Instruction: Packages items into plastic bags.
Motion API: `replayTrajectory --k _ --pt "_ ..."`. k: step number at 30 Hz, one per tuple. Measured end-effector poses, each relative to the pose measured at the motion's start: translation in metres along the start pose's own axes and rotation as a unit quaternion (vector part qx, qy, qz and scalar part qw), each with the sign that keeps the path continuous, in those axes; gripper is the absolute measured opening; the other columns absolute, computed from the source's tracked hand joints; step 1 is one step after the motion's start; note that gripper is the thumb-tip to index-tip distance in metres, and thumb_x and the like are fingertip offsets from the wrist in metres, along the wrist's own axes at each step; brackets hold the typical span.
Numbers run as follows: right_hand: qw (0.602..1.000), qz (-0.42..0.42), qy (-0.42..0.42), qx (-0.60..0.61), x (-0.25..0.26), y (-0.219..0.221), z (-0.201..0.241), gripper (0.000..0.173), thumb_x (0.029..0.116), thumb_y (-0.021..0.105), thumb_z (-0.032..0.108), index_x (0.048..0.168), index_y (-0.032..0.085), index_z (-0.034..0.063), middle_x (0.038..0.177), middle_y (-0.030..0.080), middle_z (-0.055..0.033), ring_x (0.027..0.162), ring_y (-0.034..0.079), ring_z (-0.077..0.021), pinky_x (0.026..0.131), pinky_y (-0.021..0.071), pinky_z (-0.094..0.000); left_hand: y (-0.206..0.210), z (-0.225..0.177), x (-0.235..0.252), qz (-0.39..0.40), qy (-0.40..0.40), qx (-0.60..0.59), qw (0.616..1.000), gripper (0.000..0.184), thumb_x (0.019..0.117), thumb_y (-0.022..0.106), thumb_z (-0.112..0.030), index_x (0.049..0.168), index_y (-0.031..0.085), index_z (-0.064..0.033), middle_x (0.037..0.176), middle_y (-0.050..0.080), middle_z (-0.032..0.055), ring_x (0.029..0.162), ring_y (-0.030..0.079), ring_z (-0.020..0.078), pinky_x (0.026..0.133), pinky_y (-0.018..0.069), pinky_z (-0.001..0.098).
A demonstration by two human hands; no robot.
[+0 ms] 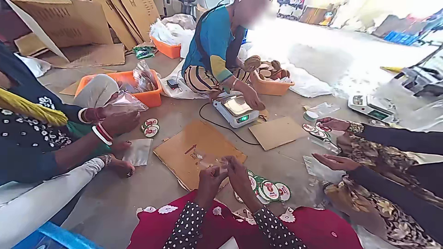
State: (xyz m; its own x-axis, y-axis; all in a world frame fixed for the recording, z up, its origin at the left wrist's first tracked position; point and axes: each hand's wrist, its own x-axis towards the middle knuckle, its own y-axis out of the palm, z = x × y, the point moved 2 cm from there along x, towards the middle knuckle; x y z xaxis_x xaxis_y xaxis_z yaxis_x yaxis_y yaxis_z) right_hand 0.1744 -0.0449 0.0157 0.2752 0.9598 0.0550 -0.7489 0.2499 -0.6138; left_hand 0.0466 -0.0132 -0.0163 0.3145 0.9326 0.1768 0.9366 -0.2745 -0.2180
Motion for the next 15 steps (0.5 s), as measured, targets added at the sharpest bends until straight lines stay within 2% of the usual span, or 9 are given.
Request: replayTrajectory --k 2,5,6,8,9,11,12,13,15 --pt "0.999 0.013 -0.018 -0.036 0.002 -0.009 -0.001 0.032 0.104 0.047 0.007 0.13 0.065 0.0058 0.109 0.074 -0.0111 0.097 0.073 -0.0236 0.086 0.0576 -0.0437 0.002 0.004 0.002 0.016 -0.024 -0.056 0.998 0.042 0.0871 0.078 -0.02 0.06 0.047 -0.0114 0.056 0.044 -0.0063 0.051 0.048 0.005 0.055 0.047 0.0246" --pt "0.996 0.036 -0.042 -0.075 0.001 -0.018 0.0 0.033 0.1049 0.045 0.006 0.133 0.063 0.0067 0.111 0.074 -0.0129 0.098 0.072 -0.028 0.087 0.0566 -0.0478 -0.001 0.005 0.004 0.014 -0.055 -0.097 0.994 0.034 0.0955 0.071 -0.02 0.067 0.056 -0.0062 0.06 0.056 -0.0018 0.055 0.061 0.0085 0.059 0.0571 0.0281" --pt "0.994 0.033 -0.054 -0.084 0.001 -0.02 -0.001 0.032 0.105 0.046 0.006 0.132 0.063 0.0067 0.109 0.074 -0.013 0.097 0.072 -0.0282 0.086 0.057 -0.0477 -0.003 0.005 0.005 -0.004 -0.045 -0.071 0.996 0.034 0.0973 0.067 -0.02 0.069 0.058 -0.0054 0.061 0.057 -0.0015 0.056 0.061 0.0083 0.06 0.0566 0.0284" --pt "0.992 0.026 -0.069 -0.102 0.0 -0.02 -0.003 0.031 0.1048 0.048 0.007 0.13 0.065 0.0064 0.108 0.075 -0.013 0.094 0.073 -0.0287 0.084 0.0582 -0.0479 -0.007 0.002 0.003 -0.057 -0.003 0.033 0.998 0.029 0.0942 0.064 -0.017 0.07 0.057 -0.0037 0.062 0.049 -0.0003 0.059 0.051 0.0106 0.061 0.0462 0.0311" --pt "0.991 0.025 -0.07 -0.107 0.0 -0.02 -0.003 0.031 0.105 0.048 0.008 0.131 0.065 0.0058 0.109 0.075 -0.0134 0.094 0.073 -0.0292 0.084 0.0581 -0.0479 -0.008 -0.001 0.003 -0.078 0.014 0.078 0.994 0.021 0.0901 0.063 -0.011 0.073 0.056 -0.0018 0.063 0.048 0.0018 0.06 0.05 0.0136 0.06 0.0447 0.0335" --pt "0.991 0.016 -0.083 -0.102 -0.004 -0.018 -0.002 0.033 0.1026 0.051 0.006 0.134 0.063 0.0037 0.12 0.073 -0.0132 0.103 0.073 -0.0275 0.091 0.0584 -0.045 -0.008 -0.005 0.001 -0.104 0.03 0.124 0.986 0.007 0.0859 0.062 -0.004 0.084 0.059 0.0017 0.066 0.051 0.0039 0.059 0.052 0.0155 0.057 0.0463 0.0346" --pt "0.991 -0.007 -0.106 -0.081 -0.009 -0.017 0.001 0.034 0.0989 0.055 0.003 0.132 0.064 0.0011 0.123 0.071 -0.0153 0.108 0.072 -0.0281 0.094 0.0582 -0.0438 -0.007 -0.007 0.001 -0.105 0.03 0.13 0.986 0.007 0.086 0.061 -0.003 0.091 0.06 0.0027 0.068 0.052 0.0047 0.059 0.052 0.0159 0.057 0.0466 0.035" --pt "0.987 -0.043 -0.144 -0.058 -0.016 -0.015 0.005 0.032 0.0954 0.059 0.001 0.126 0.066 -0.0007 0.12 0.071 -0.0163 0.107 0.071 -0.0276 0.093 0.059 -0.0418 -0.007 -0.008 0.001 -0.104 0.029 0.134 0.985 0.011 0.0863 0.06 -0.002 0.096 0.061 0.0033 0.069 0.054 0.0059 0.058 0.053 0.0164 0.056 0.0479 0.0358" --pt "0.973 -0.1 -0.206 0.007 -0.034 -0.009 0.018 0.023 0.0923 0.058 -0.003 0.112 0.071 -0.0013 0.107 0.073 -0.0136 0.095 0.072 -0.02 0.085 0.0608 -0.0333 -0.008 -0.008 0.001 -0.098 0.027 0.137 0.985 0.016 0.0865 0.06 -0.003 0.102 0.062 0.002 0.066 0.055 0.0046 0.054 0.051 0.0147 0.053 0.047 0.0345"
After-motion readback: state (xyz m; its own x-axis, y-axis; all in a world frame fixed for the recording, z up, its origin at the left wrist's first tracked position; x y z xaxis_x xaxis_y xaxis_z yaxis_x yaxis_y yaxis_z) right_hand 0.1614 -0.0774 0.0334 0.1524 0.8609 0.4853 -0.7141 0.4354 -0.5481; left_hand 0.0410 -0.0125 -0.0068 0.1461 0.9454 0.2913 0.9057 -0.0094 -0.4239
